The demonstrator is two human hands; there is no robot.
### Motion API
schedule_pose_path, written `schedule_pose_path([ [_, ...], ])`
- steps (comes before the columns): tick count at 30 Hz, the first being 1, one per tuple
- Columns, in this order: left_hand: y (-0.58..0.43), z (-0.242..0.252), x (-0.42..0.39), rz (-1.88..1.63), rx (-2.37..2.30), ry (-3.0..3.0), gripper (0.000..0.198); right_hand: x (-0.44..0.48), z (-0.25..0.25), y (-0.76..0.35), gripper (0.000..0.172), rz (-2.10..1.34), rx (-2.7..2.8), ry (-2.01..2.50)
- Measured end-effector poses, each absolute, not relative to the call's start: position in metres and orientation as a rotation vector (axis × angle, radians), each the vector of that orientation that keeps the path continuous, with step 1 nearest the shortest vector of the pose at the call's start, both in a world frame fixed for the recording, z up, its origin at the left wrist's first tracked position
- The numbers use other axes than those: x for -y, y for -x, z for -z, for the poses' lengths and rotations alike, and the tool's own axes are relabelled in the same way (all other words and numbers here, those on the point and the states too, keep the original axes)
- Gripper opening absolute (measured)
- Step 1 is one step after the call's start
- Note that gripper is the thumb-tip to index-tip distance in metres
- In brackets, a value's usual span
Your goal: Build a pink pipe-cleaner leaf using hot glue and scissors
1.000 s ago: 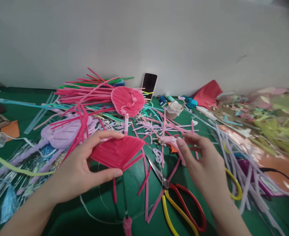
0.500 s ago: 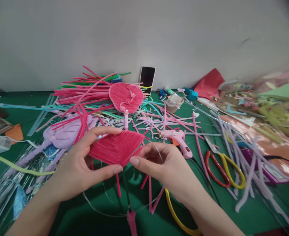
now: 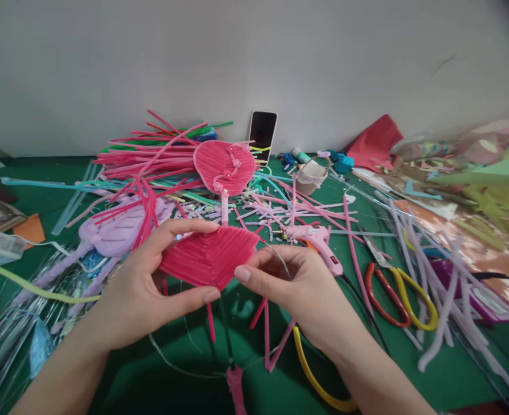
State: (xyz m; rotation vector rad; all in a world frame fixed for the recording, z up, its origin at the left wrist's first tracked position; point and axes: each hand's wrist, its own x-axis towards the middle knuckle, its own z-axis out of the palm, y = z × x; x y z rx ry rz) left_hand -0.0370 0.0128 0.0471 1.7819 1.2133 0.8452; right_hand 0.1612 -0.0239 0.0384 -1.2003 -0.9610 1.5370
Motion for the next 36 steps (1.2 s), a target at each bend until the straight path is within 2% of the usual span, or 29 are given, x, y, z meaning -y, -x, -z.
schedule_pose_path([
  [36,0.047,-0.040,-0.019,-0.799,-1.149,-1.901,0.065,0.023,-0.035,-0.163,0.021,-1.507,1.027,1.247],
])
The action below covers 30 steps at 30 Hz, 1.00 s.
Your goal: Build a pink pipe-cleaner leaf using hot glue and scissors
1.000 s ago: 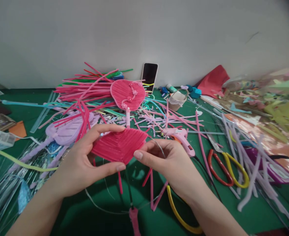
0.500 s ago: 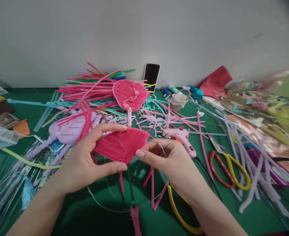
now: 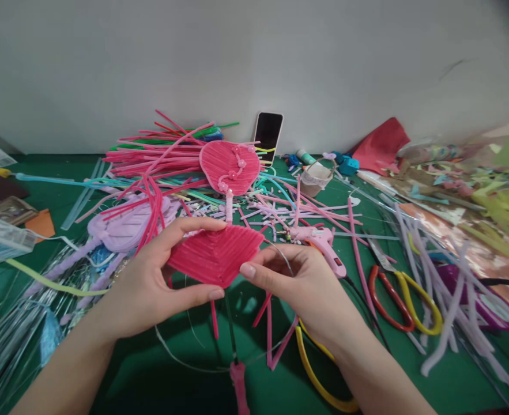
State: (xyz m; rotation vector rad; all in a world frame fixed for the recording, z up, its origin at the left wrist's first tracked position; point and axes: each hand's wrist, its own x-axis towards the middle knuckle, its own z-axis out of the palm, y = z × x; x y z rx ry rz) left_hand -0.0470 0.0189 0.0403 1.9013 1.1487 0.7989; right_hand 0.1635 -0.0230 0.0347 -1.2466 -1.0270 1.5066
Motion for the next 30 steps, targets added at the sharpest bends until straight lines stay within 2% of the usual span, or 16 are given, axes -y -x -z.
schedule_pose_path([
  [6,0.046,-0.043,-0.018,-0.772,-1.099,-1.888,0.063,0.022,-0.034,-0.163,0.020,-1.509,1.019,1.243],
  [11,0.049,-0.042,-0.017,-0.791,-1.046,-1.863,0.054,0.021,-0.035,-0.163,0.023,-1.508,1.025,1.260],
  [30,0.035,-0.047,-0.016,-0.810,-1.177,-1.795,0.052,0.020,-0.032,-0.163,0.022,-1.479,1.066,1.297],
])
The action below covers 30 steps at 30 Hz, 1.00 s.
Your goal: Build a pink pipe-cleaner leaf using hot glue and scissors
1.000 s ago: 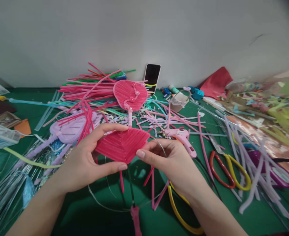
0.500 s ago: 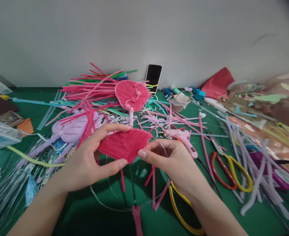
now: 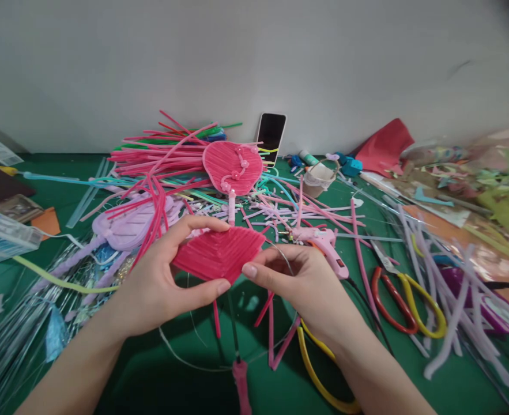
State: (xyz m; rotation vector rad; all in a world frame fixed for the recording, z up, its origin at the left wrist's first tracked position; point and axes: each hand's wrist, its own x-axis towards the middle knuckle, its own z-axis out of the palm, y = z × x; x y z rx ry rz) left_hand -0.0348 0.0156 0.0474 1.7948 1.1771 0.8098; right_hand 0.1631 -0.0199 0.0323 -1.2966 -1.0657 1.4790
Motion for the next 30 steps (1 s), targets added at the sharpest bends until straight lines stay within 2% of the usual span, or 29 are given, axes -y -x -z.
schedule_pose_path([
  [4,0.036,-0.048,-0.017,-0.802,-1.149,-1.808,0.051,0.020,-0.033,-0.164,0.024,-1.485,1.102,1.304],
  [7,0.040,-0.046,-0.021,-0.771,-1.162,-1.842,0.043,0.027,-0.035,-0.174,0.038,-1.393,1.201,1.423],
  [9,0.043,-0.043,-0.025,-0.750,-1.179,-1.849,0.036,0.036,-0.036,-0.187,0.047,-1.133,1.237,1.598],
  [12,0.045,-0.037,-0.031,-0.745,-1.226,-1.842,0.031,0.051,-0.036,-0.217,0.045,-0.593,1.240,1.926],
  [15,0.044,-0.033,-0.036,-0.776,-1.278,-1.819,0.027,0.055,-0.032,-0.246,0.042,-0.209,1.292,2.288],
  [18,0.042,-0.031,-0.039,-0.777,-1.292,-1.732,0.025,0.044,-0.018,-0.262,0.050,0.086,1.444,2.482],
  [20,0.042,-0.028,-0.042,-0.800,-1.318,-1.662,0.025,0.032,-0.005,-0.262,0.059,0.126,1.605,2.581],
  [23,0.044,-0.023,-0.047,-0.901,-1.332,-1.457,0.026,0.015,0.016,-0.255,0.062,0.027,1.709,2.670],
  [26,0.049,-0.019,-0.052,-1.014,-1.318,-1.171,0.023,0.004,0.028,-0.252,0.051,-0.053,1.655,2.609],
  [30,0.058,-0.018,-0.059,-1.096,-1.277,-0.934,0.008,0.003,0.022,-0.261,0.037,-0.088,1.540,2.606],
])
